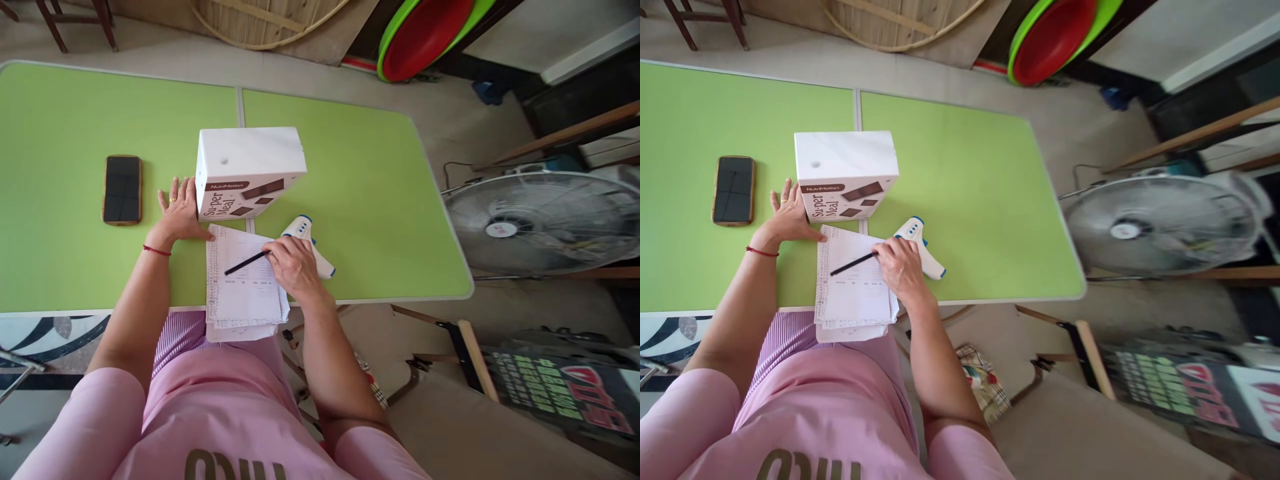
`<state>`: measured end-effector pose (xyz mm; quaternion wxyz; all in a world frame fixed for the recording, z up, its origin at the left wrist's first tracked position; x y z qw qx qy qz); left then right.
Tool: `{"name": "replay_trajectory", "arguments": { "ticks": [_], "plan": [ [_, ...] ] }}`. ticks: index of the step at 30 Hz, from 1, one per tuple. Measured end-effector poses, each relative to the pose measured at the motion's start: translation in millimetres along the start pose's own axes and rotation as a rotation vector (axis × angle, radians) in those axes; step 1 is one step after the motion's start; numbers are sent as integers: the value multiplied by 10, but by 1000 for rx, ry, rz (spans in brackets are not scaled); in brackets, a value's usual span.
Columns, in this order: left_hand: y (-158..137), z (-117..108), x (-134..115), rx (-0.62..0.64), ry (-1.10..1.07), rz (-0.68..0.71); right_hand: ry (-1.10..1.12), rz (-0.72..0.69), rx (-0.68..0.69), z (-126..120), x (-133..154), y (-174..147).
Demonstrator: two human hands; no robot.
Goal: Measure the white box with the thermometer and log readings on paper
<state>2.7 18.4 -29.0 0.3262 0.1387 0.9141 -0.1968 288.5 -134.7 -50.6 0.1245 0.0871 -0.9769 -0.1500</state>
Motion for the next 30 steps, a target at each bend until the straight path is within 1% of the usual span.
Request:
{"name": "replay_trajectory", "arguments": {
  "ticks": [3,5,7,10,13,16,19,24,30],
  "plan": [
    [3,6,-28,16,5,-20,248,138,-184,-40,193,113],
    [7,7,-41,18,12,-29,460,210,-266,-16,394,203],
    [8,9,-51,16,25,-45,629,265,-243,71,596,291],
    [5,19,-51,10,32,-62,753,340,-144,281,774,371],
    [8,33,-27,4,4,-25,753,392,-139,476,773,360],
    [16,44,4,-8,-18,-2,697,382,-160,575,720,310],
    [24,49,24,-18,-17,-14,652,346,-144,598,705,286],
    [21,51,32,-24,-32,13,611,341,-122,616,726,291],
    [2,39,2,-17,-8,-8,553,316,-116,650,722,286]
  ]
}}
Point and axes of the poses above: each hand's wrist, its own y-axis towards the middle knuckle, its own z-axis out of the palm, x = y × z, the point moved 1 cm from there along y, towards the middle knuckle, and after that the axes turned 12 degrees about -y, right-handed, at the moved point
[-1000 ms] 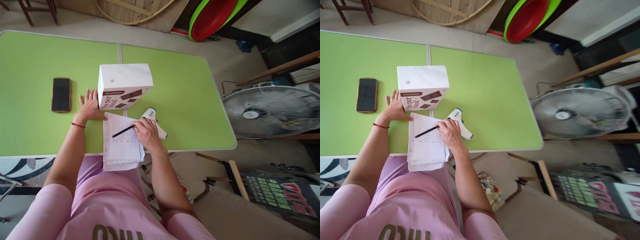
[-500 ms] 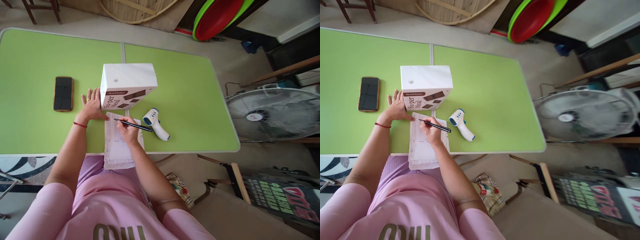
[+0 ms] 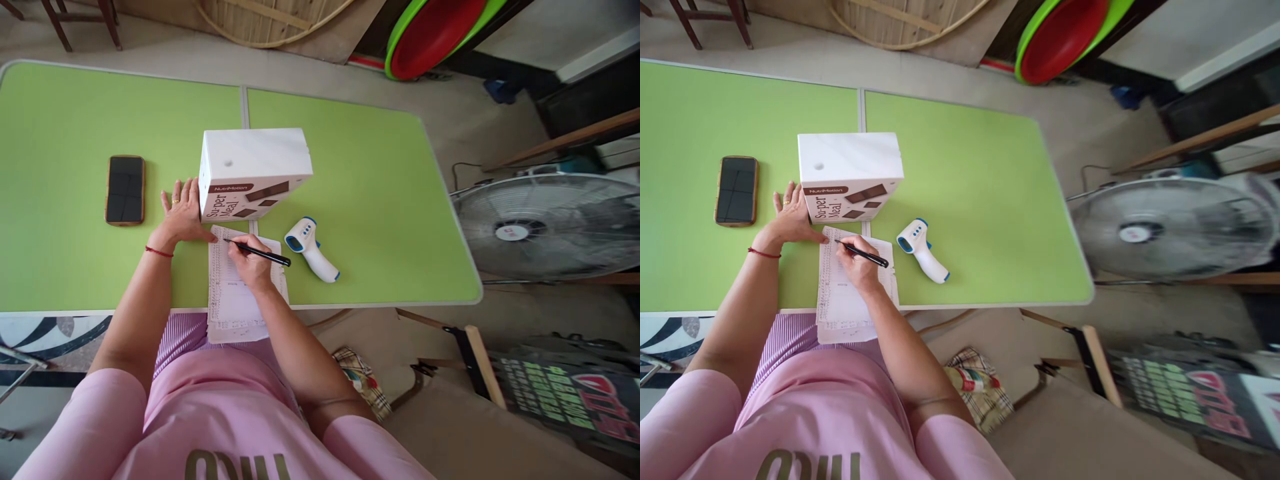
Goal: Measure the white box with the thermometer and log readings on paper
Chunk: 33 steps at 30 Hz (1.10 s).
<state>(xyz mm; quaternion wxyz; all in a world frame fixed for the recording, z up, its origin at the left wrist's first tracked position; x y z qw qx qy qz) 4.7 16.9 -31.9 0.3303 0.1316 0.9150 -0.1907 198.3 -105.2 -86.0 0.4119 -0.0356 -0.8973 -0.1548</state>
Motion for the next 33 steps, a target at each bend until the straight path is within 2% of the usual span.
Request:
{"name": "replay_trajectory", "arguments": {
  "ticks": [16,33],
  "plan": [
    [-29,-11,-57,0,5,-26,-16,3,24,-3,38,1],
    [-4,22,3,-30,8,-5,-21,26,28,-1,49,16]
  ]
}}
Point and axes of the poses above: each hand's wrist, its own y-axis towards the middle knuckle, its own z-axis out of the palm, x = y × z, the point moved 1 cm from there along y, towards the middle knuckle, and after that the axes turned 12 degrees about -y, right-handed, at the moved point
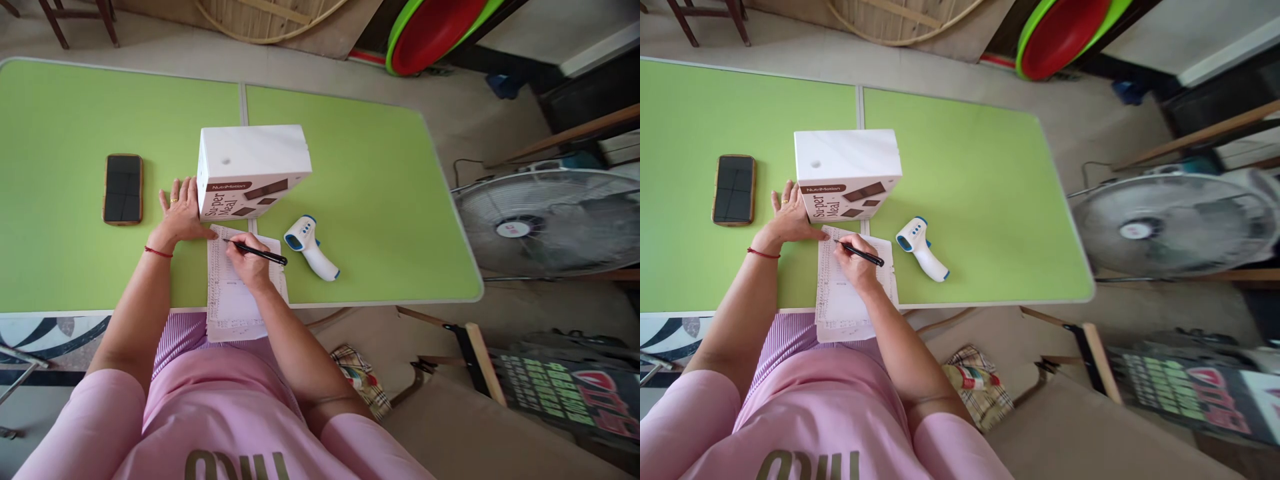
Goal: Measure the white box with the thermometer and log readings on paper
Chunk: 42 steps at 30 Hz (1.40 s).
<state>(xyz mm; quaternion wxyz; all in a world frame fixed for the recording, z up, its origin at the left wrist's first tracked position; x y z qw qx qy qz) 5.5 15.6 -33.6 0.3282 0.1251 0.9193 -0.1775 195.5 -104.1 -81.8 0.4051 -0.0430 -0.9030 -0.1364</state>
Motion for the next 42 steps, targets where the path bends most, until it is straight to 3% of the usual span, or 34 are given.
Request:
{"name": "replay_trajectory", "arguments": {
  "ticks": [30,42],
  "plan": [
    [-56,-61,-103,50,58,-51,34,-19,-96,31,-47,-30],
    [-38,-49,-58,35,36,-11,-13,-16,-133,49,-15,-24]
  ]
}}
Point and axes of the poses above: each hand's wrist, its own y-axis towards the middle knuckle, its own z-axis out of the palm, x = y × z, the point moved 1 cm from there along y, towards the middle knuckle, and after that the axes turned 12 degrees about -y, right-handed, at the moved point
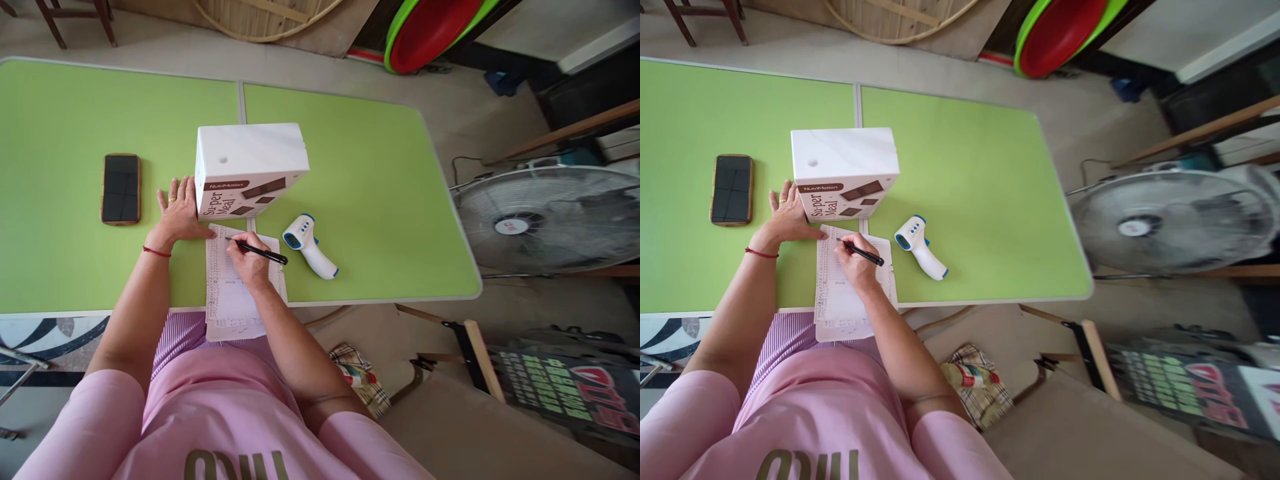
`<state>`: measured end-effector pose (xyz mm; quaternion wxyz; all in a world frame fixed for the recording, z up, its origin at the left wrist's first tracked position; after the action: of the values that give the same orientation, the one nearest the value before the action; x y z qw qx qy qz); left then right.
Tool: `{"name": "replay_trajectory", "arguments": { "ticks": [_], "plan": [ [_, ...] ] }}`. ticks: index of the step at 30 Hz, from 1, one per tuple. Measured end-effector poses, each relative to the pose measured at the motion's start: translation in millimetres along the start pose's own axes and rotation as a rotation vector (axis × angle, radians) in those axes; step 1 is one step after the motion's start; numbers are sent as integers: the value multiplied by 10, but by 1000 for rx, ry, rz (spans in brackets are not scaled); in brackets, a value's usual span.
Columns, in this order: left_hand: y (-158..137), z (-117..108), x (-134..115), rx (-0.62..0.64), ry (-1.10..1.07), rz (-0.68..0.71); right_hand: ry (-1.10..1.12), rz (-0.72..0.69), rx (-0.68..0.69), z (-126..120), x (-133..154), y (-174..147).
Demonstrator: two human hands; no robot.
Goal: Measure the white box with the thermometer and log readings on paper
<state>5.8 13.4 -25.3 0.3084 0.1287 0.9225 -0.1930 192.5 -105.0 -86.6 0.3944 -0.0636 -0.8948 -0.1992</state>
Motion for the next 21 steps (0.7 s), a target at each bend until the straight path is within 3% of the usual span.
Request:
{"name": "replay_trajectory", "arguments": {
  "ticks": [13,21],
  "plan": [
    [-19,-17,-46,4,10,-14,65,-14,-17,-3,-33,-8],
    [-27,-24,-60,10,0,-27,-12,-48,13,6,-60,-9]
  ]
}}
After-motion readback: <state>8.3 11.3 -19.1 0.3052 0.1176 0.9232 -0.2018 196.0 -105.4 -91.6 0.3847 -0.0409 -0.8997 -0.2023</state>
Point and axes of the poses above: each hand's wrist, its own y-axis towards the middle knuckle, its own z-axis out of the palm, x = y × z, the point moved 1 cm from there along y, towards the middle knuckle, and after that the axes turned 12 degrees about -y, right-handed, at the moved point
